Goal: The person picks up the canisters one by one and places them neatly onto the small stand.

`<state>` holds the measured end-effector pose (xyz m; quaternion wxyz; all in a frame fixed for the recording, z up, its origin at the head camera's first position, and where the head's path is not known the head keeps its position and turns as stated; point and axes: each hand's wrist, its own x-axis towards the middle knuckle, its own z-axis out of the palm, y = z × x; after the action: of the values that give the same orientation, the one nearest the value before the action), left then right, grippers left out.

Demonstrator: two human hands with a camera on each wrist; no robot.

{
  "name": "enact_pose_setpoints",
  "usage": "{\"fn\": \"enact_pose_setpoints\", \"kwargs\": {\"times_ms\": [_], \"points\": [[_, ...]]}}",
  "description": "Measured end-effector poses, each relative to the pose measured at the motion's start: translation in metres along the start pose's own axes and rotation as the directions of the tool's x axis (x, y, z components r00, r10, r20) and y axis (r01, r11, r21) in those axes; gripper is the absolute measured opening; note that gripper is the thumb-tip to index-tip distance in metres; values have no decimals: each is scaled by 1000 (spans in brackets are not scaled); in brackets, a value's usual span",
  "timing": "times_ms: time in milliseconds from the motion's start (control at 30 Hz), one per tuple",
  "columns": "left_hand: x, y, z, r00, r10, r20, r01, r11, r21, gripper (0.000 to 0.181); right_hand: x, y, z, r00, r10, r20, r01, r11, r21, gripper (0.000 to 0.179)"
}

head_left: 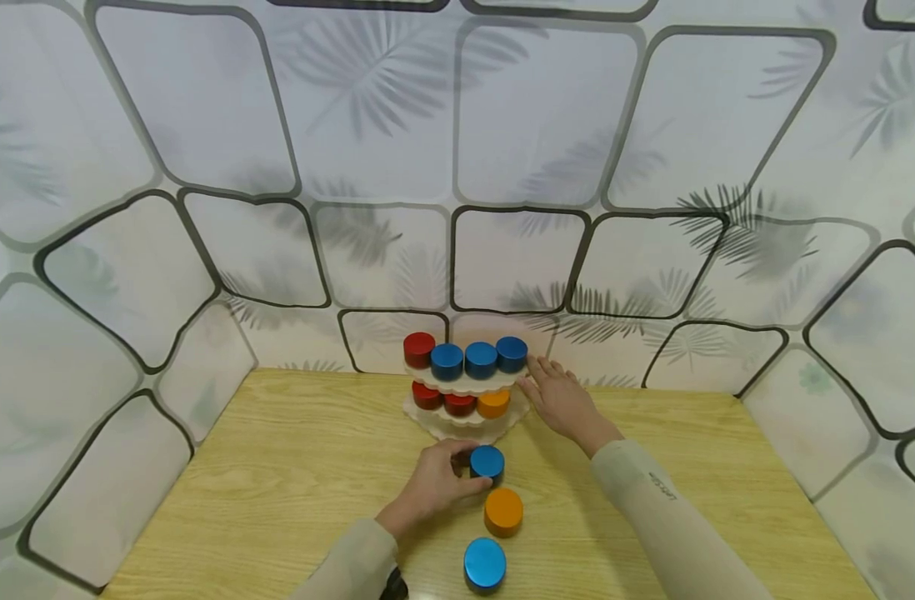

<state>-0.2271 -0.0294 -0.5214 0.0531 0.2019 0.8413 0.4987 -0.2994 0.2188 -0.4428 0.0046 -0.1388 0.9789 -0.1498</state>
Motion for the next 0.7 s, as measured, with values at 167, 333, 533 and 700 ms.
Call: {"fn": "enact_pose_setpoints", "kwargs": {"times_ms": [167, 333, 533, 700], "points": [[2, 0, 3, 1000, 19, -19, -19, 1000, 17, 51, -1, 0, -1, 1000, -5, 0, 5, 1000, -9, 67], [5, 1, 5, 999, 15, -35, -15, 1000, -2, 50, -2, -1, -2, 1000, -10, -6, 10, 1000, -7, 66], [6, 3, 7, 997, 24, -67, -24, 1000, 5, 49, -1, -1, -1, 1000, -2, -7, 2, 1000, -5, 67], [5, 5, 9, 994, 15, -108, -15, 1000, 5, 48, -1, -2, -1, 1000, 2, 0, -2, 1000, -9, 67]]}}
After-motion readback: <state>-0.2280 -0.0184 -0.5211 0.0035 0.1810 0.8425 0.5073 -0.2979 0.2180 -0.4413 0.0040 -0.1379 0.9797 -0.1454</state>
